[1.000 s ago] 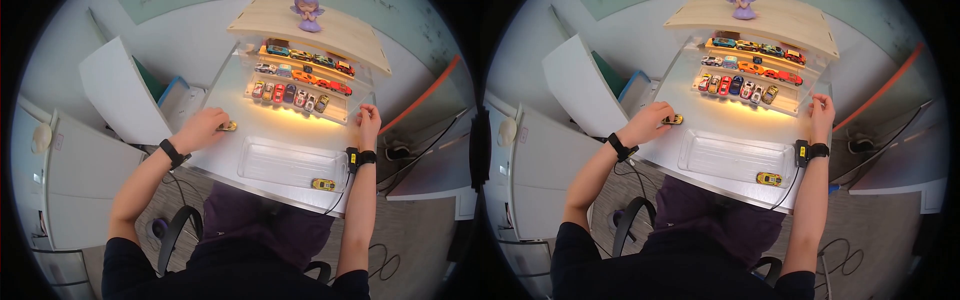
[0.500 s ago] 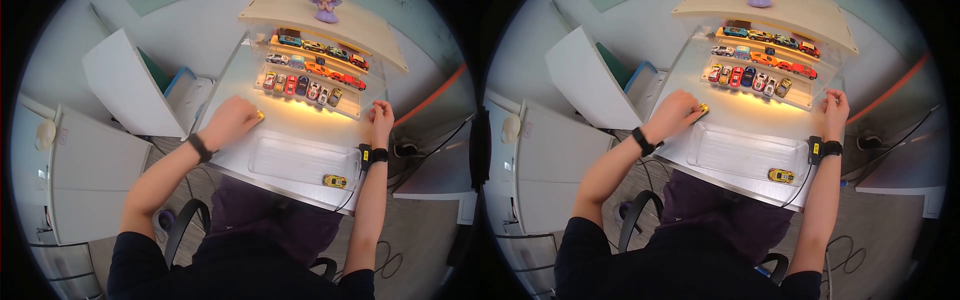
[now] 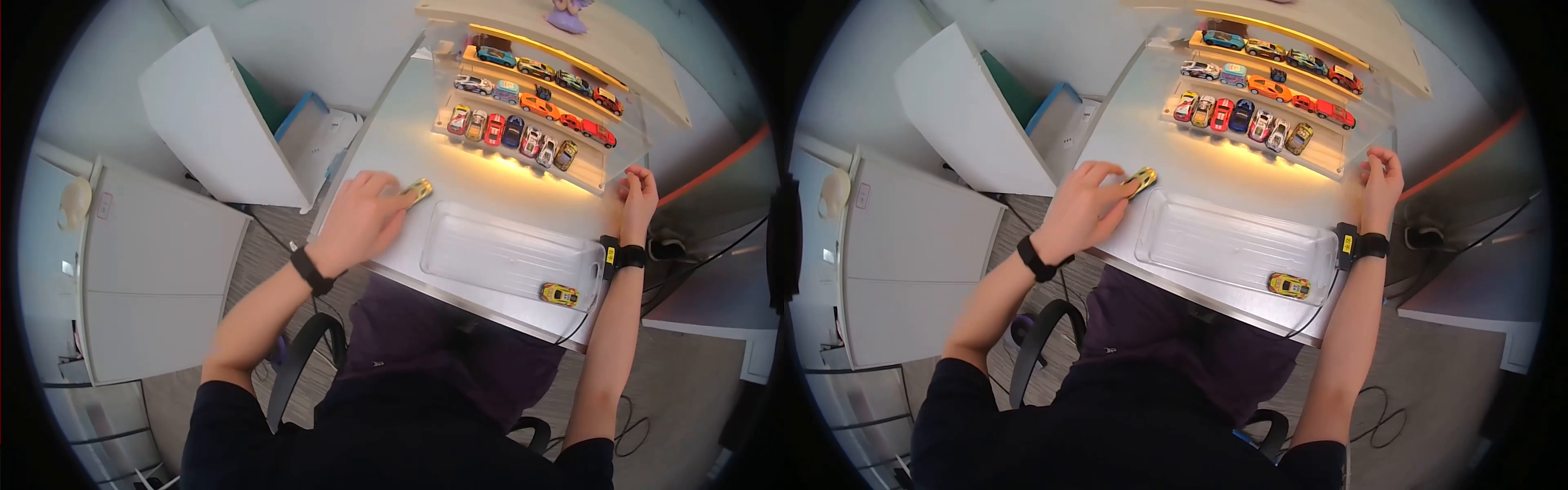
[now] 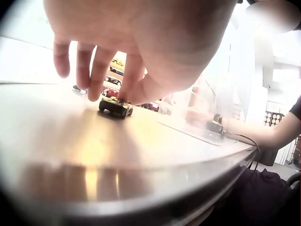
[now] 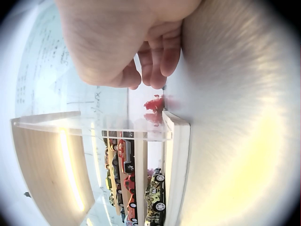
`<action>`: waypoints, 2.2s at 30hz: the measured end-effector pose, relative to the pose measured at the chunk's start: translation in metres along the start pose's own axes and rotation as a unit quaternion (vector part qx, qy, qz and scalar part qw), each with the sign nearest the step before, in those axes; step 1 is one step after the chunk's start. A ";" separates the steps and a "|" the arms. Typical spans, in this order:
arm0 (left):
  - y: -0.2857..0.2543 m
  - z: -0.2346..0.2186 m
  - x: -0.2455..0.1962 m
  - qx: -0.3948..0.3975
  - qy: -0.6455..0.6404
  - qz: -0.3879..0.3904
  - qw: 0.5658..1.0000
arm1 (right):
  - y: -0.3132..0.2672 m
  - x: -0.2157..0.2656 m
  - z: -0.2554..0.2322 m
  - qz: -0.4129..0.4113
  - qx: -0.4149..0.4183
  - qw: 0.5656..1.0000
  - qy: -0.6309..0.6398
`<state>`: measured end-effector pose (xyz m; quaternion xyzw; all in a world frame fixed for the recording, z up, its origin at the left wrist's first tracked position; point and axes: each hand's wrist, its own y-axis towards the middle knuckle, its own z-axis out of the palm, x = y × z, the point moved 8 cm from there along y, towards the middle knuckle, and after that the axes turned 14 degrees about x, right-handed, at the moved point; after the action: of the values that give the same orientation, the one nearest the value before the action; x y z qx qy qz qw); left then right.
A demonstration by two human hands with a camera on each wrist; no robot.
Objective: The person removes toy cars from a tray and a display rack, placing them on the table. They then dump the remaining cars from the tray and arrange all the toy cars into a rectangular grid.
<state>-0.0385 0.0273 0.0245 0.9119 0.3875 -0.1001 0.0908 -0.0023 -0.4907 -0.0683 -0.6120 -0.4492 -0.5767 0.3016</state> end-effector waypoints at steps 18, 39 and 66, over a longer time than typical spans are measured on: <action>-0.022 0.000 -0.003 0.045 0.008 -0.046 0.998 | -0.002 0.007 0.008 -0.002 -0.003 1.000 0.025; -0.031 0.010 0.004 -0.032 0.013 -0.016 0.999 | 0.000 0.001 0.006 -0.017 -0.007 1.000 0.009; 0.144 -0.053 -0.107 0.066 0.020 0.191 0.979 | -0.002 0.007 0.006 -0.045 -0.038 0.997 -0.045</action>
<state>-0.0009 -0.1315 0.1157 0.9749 0.2006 -0.0876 0.0397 -0.0022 -0.4825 -0.0626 -0.6280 -0.4672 -0.5778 0.2313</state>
